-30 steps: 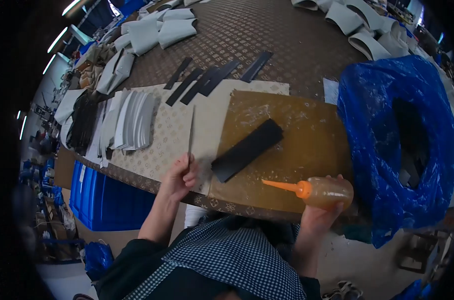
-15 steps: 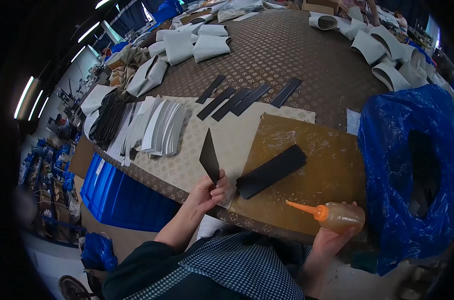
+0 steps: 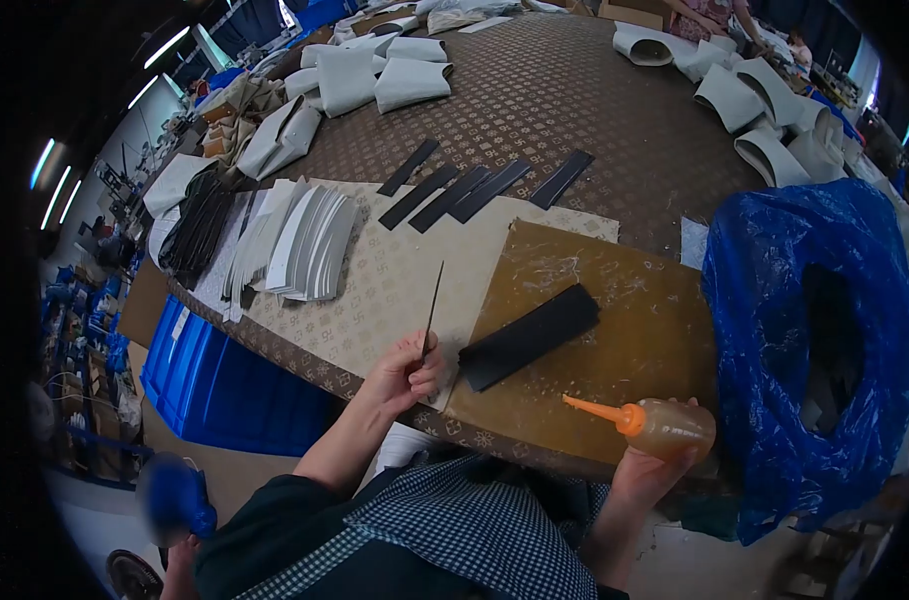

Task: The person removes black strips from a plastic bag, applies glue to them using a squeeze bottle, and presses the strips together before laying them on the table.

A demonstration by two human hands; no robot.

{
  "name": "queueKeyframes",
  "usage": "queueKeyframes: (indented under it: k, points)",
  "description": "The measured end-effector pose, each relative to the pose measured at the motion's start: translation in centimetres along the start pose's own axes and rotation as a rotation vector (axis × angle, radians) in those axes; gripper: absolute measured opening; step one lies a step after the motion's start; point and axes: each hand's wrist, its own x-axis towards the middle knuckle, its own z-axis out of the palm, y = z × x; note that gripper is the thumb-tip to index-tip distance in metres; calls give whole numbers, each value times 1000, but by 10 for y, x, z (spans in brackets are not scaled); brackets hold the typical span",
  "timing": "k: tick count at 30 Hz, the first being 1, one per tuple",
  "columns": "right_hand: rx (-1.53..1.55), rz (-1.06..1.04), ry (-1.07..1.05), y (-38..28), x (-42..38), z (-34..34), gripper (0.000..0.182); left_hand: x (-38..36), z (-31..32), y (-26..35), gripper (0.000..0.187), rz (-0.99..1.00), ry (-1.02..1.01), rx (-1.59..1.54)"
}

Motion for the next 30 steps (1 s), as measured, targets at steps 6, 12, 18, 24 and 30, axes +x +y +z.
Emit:
queueKeyframes:
  k: [6, 12, 18, 24, 30]
  points:
    - [40, 53, -54, -2, 2, -1, 75, 2, 0, -1, 16, 10, -14, 18]
    - [36, 46, -26, -1, 2, 4, 79, 4, -2, -2, 22, 32, -9, 20]
    - [-42, 30, 17, -6, 7, 16, 73, 4, -2, -1, 22, 45, 19, 33]
    - [-322, 26, 218, -6, 47, 53, 62, 4, -10, -2, 16, 47, -17, -27]
    - [-487, 108, 186, 10, 113, 66, 51, 3, -5, -1, 18, 69, 18, -3]
